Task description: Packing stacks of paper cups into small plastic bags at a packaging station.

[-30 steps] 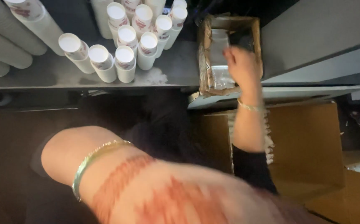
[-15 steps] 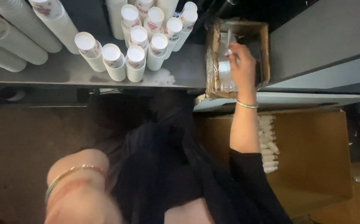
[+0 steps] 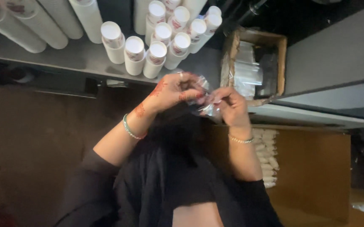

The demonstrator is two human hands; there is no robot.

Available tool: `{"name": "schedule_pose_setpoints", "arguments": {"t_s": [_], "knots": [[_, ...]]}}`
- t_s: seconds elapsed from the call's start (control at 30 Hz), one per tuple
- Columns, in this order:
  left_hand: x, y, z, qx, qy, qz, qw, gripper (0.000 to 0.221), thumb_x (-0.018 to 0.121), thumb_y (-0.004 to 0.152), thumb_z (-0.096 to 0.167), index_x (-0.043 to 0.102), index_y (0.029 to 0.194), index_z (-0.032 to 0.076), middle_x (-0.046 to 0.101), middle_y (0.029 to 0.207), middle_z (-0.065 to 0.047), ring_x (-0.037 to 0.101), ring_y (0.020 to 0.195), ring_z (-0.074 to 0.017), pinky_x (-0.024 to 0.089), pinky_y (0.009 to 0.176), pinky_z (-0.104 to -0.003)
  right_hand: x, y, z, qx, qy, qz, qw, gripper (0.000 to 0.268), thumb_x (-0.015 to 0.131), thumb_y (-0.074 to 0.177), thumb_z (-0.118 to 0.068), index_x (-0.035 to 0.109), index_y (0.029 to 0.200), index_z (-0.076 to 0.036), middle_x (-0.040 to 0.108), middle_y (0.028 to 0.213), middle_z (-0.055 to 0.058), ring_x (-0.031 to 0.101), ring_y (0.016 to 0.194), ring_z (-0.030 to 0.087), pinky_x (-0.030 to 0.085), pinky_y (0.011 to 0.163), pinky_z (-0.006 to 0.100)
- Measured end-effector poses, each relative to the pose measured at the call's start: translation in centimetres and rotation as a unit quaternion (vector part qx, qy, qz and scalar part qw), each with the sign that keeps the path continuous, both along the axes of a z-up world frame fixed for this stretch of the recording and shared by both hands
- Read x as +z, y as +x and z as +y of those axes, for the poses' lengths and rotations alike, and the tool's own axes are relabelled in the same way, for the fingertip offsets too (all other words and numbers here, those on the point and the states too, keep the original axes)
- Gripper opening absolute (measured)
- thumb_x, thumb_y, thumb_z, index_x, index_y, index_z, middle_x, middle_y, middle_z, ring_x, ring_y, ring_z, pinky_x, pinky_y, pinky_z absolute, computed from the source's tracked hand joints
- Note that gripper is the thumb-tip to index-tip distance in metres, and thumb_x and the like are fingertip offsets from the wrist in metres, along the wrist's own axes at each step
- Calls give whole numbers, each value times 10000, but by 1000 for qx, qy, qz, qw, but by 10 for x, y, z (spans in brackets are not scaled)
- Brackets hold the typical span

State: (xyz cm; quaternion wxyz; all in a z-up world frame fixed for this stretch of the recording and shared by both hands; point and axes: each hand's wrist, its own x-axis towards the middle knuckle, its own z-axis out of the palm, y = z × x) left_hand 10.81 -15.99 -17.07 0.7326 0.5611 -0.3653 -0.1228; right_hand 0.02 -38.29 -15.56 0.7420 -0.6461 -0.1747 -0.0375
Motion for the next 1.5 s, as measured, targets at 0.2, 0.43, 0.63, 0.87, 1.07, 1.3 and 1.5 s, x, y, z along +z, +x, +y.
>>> {"name": "schedule_pose_setpoints", "arguments": {"t_s": [0.2, 0.43, 0.63, 0.87, 1.07, 1.3, 1.5], "knots": [[-23, -15, 33, 178, 96, 128, 971, 230, 726, 993, 205, 654, 900, 7, 636, 759, -90, 567, 680, -147, 479, 609, -342, 35, 52, 45, -100, -267, -75, 956, 114, 729, 978, -93, 678, 1001, 6, 704, 1117, 123, 681, 990, 203, 558, 849, 331], [-41, -45, 52, 168, 208, -49, 962, 327, 778, 924, 273, 648, 781, 10, 626, 653, -124, 602, 551, -214, 484, 540, -339, 37, 132, 64, -242, -465, -238, 818, 349, 934, 825, -81, 649, 1008, 1, 654, 1118, 130, 672, 1006, 258, 563, 849, 350], [-49, -51, 69, 92, 247, -16, 964, 203, 731, 920, 240, 730, 917, 37, 705, 749, -120, 717, 674, -250, 555, 616, -356, 52, 101, 71, -149, -381, -78, 909, 322, 894, 846, -55, 611, 991, -8, 679, 1190, 92, 719, 1063, 229, 627, 901, 333], [-29, -63, 64, 83, 143, -162, 973, 213, 615, 970, 48, 684, 1171, 43, 732, 1024, -151, 729, 927, -324, 585, 796, -383, 59, 60, 64, -170, -428, -208, 863, 302, 858, 819, 36, 686, 1062, -14, 664, 1332, 149, 663, 1250, 254, 589, 1002, 380], [-18, -64, 49, 154, 122, -58, 979, 341, 648, 975, 39, 672, 1313, 82, 742, 1001, -103, 735, 903, -284, 585, 789, -359, 21, 13, 90, -1, -103, 46, 994, 282, 754, 894, -9, 647, 1154, 13, 639, 1271, 85, 651, 1112, 165, 565, 922, 321], [-15, -48, 64, 157, 80, -139, 975, 100, 669, 988, 161, 697, 1028, 74, 675, 917, -82, 640, 891, -252, 471, 843, -357, -8, 3, 58, -14, 25, 110, 993, 110, 683, 1016, -88, 658, 965, 7, 685, 977, 74, 611, 844, 126, 489, 744, 238], [3, -63, 62, 50, 114, -33, 992, 236, 629, 1031, 193, 634, 843, 51, 595, 811, -91, 585, 776, -273, 481, 728, -362, 17, 7, 83, -71, -218, -46, 972, 133, 712, 987, -110, 675, 917, -4, 617, 875, 57, 560, 762, 123, 442, 683, 241]]}}
